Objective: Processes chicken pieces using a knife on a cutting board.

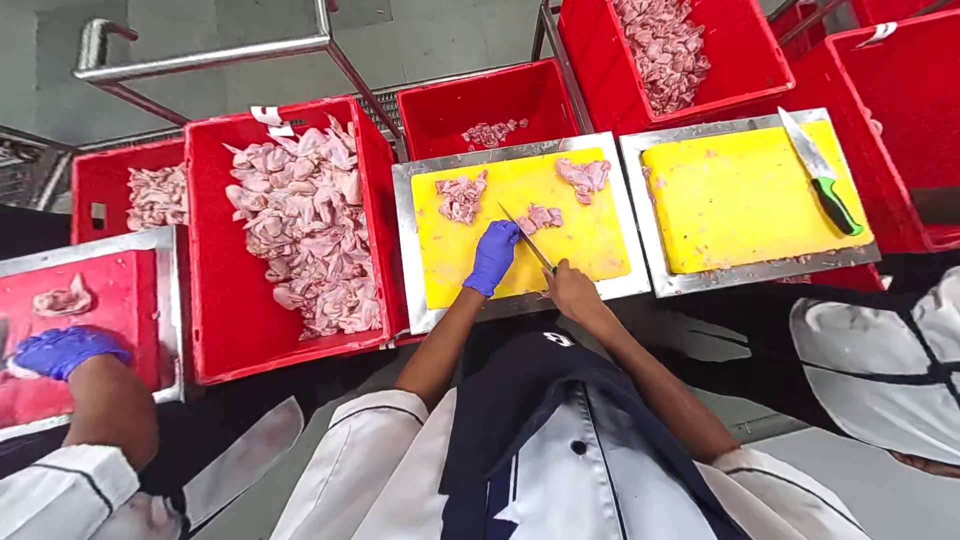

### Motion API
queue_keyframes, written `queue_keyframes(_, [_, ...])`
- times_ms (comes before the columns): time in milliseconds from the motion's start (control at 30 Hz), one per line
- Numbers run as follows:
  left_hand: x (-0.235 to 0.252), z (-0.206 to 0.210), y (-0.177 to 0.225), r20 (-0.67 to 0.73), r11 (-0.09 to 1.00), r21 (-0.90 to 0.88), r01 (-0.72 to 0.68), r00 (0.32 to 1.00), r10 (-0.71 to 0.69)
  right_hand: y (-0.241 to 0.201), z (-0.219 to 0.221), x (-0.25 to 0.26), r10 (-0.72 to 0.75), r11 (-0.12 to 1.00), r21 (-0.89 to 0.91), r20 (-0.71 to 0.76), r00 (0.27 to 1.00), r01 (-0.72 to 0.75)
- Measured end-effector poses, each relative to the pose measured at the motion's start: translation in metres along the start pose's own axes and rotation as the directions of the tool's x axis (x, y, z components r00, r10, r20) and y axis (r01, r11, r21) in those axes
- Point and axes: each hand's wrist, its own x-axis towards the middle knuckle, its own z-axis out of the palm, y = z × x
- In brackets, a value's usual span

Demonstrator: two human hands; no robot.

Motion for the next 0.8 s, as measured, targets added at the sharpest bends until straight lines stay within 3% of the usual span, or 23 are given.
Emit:
queue_keyframes(133, [-0.006, -0.001, 0.003, 0.072, 0.999, 0.041, 0.000, 0.997, -0.003, -0.015, -0.001, 0.014, -0.010, 1.000, 0.022, -0.013, 1.000, 0.010])
queue_keyframes(333, [-0.014, -0.013, 0.013, 0.047, 0.944, 0.308, 0.116, 0.990, -0.137, 0.078, 0.003, -0.025, -0.004, 0.999, 0.044, 0.120, 0.993, -0.001])
queue_keyframes(433, [-0.007, -0.013, 0.029, -0.014, 0.919, 0.323, 0.225, 0.972, -0.233, 0.088, -0.006, -0.029, 0.013, 0.994, 0.105, 0.024, 1.000, -0.015])
queue_keyframes(500, [0.013, -0.006, 0.043, -0.020, 0.924, 0.269, 0.272, 0.961, -0.277, 0.093, -0.007, -0.036, 0.045, 0.971, 0.236, -0.081, 0.996, -0.025])
queue_keyframes(567, [0.037, 0.015, 0.060, 0.050, 0.936, 0.196, 0.293, 0.950, -0.308, 0.104, -0.003, -0.042, 0.097, 0.940, 0.339, -0.151, 0.984, -0.040])
queue_keyframes(667, [0.063, 0.049, 0.088, 0.160, 0.934, 0.250, 0.256, 0.940, -0.300, 0.127, 0.009, -0.045, 0.187, 0.915, 0.386, -0.139, 0.972, -0.121])
queue_keyframes(733, [0.070, 0.059, 0.103, 0.283, 0.930, 0.322, 0.177, 0.920, -0.273, 0.143, 0.017, -0.049, 0.224, 0.907, 0.386, -0.109, 0.968, -0.167])
queue_keyframes(800, [0.065, 0.058, 0.115, 0.489, 0.939, 0.343, 0.033, 0.847, -0.208, 0.160, 0.028, -0.055, 0.234, 0.900, 0.398, -0.091, 0.968, -0.181])
